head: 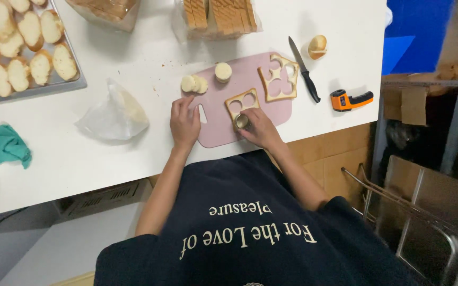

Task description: Cutting circular shapes out of white bread slices and arranging them on a tray.

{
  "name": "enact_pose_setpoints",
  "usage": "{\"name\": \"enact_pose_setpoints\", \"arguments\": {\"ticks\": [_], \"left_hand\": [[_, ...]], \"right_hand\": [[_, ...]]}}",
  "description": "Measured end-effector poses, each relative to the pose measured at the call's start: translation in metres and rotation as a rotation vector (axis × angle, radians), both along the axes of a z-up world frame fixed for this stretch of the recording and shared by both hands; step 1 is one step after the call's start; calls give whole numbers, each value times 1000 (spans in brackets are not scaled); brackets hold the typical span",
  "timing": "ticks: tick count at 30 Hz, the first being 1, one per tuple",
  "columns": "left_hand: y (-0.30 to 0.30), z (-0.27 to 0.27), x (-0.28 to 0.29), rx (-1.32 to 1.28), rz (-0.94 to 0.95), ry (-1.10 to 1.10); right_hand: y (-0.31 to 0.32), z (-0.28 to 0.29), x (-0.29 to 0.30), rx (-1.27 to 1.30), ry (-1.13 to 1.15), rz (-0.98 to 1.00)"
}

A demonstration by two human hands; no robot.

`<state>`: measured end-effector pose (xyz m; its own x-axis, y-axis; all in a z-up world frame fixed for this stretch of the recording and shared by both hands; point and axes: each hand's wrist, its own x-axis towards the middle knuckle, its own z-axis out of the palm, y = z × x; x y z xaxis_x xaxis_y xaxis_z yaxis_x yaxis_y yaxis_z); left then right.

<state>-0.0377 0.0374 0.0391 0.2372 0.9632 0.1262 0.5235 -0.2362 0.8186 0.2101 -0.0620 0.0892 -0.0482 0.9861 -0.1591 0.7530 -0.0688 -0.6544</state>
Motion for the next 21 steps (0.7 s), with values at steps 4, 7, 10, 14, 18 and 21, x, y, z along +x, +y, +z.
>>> {"name": "enact_pose_setpoints", "arguments": {"ticks": [4, 7, 10, 14, 18, 21], "left_hand": [[-4, 5, -2, -11, 14, -31], [-9, 9, 5, 17, 24, -31], [-16, 14, 35, 294, -355, 28], [-18, 9, 90, 441, -818, -80], [-14, 2, 107, 180, -842, -223], [-9, 23, 106, 40, -696, -540]], "right_hand": [[7, -1, -5, -58, -42, 15], [21, -11, -23, 155, -161, -114], [35, -47, -38, 166, -258, -309], [58, -59, -49, 110, -359, -363], [68, -64, -45, 140, -374, -313], [72, -65, -46, 153, -373, -263]]}}
